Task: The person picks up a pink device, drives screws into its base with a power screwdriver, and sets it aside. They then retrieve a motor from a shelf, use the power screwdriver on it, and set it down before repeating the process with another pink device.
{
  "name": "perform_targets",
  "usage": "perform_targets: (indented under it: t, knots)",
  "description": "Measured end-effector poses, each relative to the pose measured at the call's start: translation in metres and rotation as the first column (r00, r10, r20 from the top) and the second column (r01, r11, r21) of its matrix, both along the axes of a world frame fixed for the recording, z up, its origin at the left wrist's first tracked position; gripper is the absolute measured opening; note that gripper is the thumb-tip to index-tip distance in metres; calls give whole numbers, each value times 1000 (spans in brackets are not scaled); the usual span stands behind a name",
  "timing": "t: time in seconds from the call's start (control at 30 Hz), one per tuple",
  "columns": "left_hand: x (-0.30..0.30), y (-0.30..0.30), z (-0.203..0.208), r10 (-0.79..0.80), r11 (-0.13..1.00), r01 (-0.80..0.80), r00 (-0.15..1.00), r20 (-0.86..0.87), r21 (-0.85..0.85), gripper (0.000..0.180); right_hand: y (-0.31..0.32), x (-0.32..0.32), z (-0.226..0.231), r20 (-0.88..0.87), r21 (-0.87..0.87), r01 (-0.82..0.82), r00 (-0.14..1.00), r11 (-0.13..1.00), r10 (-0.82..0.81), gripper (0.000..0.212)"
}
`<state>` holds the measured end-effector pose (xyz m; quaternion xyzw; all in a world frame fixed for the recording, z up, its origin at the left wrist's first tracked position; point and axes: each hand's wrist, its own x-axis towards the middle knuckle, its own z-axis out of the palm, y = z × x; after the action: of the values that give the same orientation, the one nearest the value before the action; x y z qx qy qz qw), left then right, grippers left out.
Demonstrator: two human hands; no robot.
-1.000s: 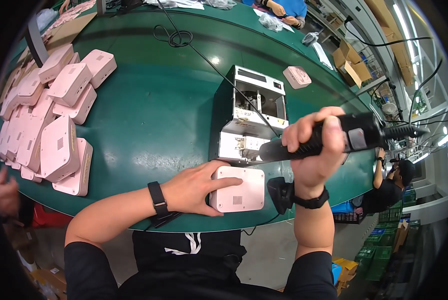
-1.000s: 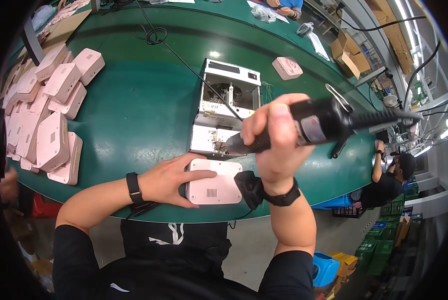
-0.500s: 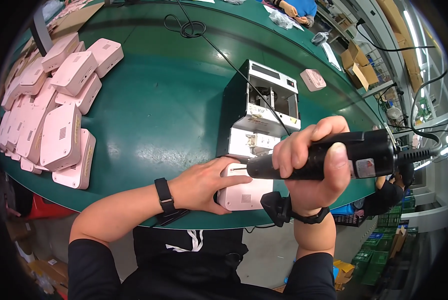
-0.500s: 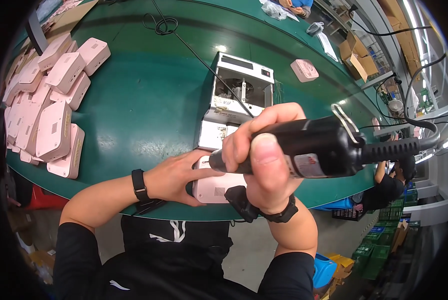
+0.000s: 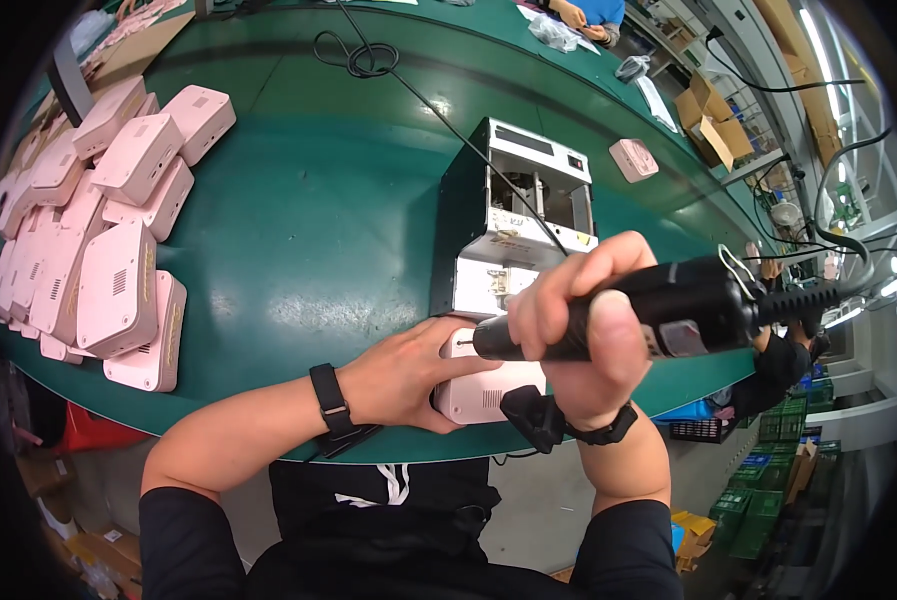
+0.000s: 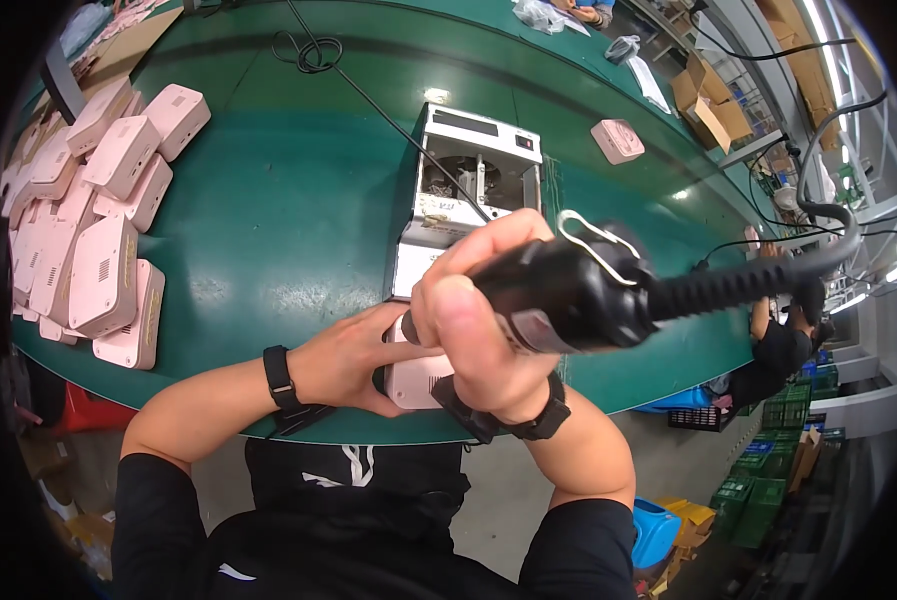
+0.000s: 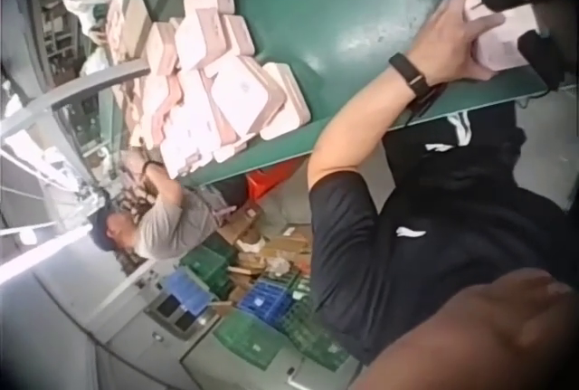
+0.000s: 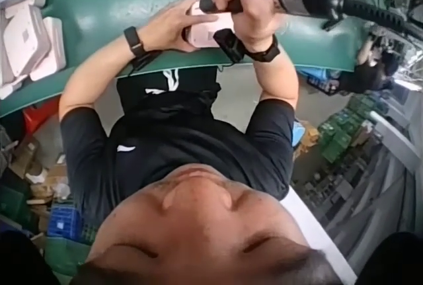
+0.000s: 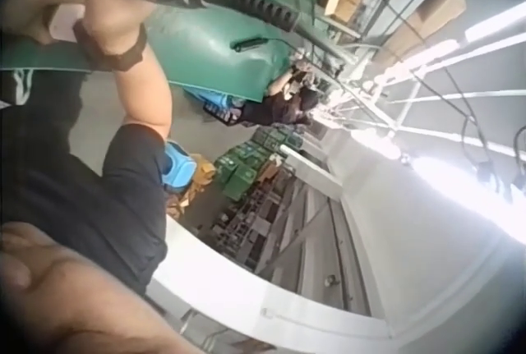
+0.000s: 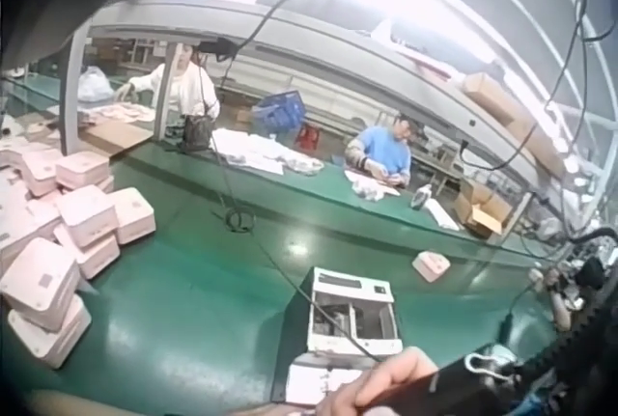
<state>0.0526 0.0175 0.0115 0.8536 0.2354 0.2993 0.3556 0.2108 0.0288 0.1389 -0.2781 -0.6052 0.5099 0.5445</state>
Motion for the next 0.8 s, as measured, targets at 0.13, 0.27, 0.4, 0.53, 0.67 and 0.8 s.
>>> perform_targets:
  t: [0.13, 0.27, 0.4, 0.53, 0.67, 0.8]
  knots:
    - [-5, -2, 1, 56, 997, -55, 998, -3, 50, 76, -1, 0, 4, 37, 30, 78, 996, 997, -79, 27]
    - [-26, -9, 9, 67, 997, -68, 996, -65, -20, 75, 2, 21, 20, -81, 94, 160, 985, 983, -153, 23]
    - [-43, -7, 12, 115, 993, -114, 986, -119, 12, 74, 13, 32, 28, -118, 129, 265, 961, 956, -251, 23]
    - [-45, -10, 16, 136, 991, -136, 982, -133, 7, 75, 27, 31, 23, -7, 144, 296, 955, 944, -298, 24]
    - [-46, -11, 10, 129, 991, -131, 988, -90, -10, 76, 15, 35, 16, 5, 25, 251, 968, 968, -251, 26]
    - [-52, -7, 3, 133, 991, -131, 990, -57, 22, 78, -15, 41, 10, -74, -39, 176, 981, 984, -178, 29]
